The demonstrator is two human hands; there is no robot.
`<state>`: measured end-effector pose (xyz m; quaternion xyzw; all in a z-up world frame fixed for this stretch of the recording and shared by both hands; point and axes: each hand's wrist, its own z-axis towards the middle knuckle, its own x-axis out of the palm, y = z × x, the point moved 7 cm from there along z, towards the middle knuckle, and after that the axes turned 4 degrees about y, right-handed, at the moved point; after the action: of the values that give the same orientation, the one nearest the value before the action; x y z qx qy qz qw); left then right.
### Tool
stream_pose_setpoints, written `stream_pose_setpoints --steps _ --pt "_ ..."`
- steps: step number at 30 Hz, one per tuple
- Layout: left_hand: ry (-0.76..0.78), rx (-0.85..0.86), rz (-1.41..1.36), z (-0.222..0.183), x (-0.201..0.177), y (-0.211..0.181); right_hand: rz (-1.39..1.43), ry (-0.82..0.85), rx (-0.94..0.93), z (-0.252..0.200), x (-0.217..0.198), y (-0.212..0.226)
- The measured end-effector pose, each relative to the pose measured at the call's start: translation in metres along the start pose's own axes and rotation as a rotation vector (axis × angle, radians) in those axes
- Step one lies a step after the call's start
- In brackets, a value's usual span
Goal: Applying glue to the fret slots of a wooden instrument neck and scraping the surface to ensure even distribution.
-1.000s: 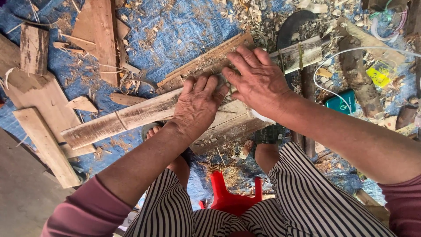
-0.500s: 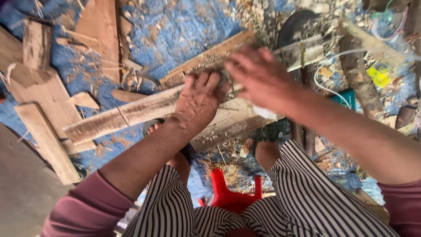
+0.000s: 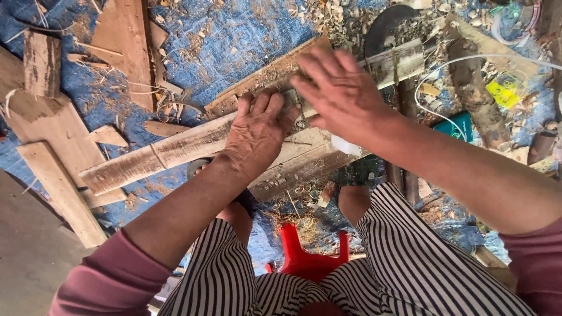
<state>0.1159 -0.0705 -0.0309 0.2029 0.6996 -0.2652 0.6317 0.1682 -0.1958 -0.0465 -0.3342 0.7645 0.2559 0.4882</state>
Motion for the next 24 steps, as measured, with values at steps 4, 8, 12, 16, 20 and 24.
stream_pose_setpoints --steps 4,8,12,16,20,24 --pt "0.010 0.006 -0.010 -0.001 0.003 0.000 -0.193 0.083 -0.050 0.016 0.031 0.011" --pt "0.130 -0.008 0.010 0.000 0.013 -0.001 -0.275 0.129 -0.050 0.017 0.024 0.014" --pt "0.079 0.002 -0.014 0.004 0.002 0.000 -0.381 0.110 -0.034 0.018 0.017 0.018" --pt "0.079 -0.012 -0.025 0.007 0.007 -0.003 -0.391 0.306 -0.053 0.018 0.021 0.023" --pt "0.098 -0.058 -0.165 0.006 0.007 -0.001 -0.209 0.072 -0.052 0.009 -0.010 0.021" --pt "0.260 0.010 -0.005 0.005 0.009 -0.001 0.146 0.087 0.034 0.001 -0.033 -0.006"
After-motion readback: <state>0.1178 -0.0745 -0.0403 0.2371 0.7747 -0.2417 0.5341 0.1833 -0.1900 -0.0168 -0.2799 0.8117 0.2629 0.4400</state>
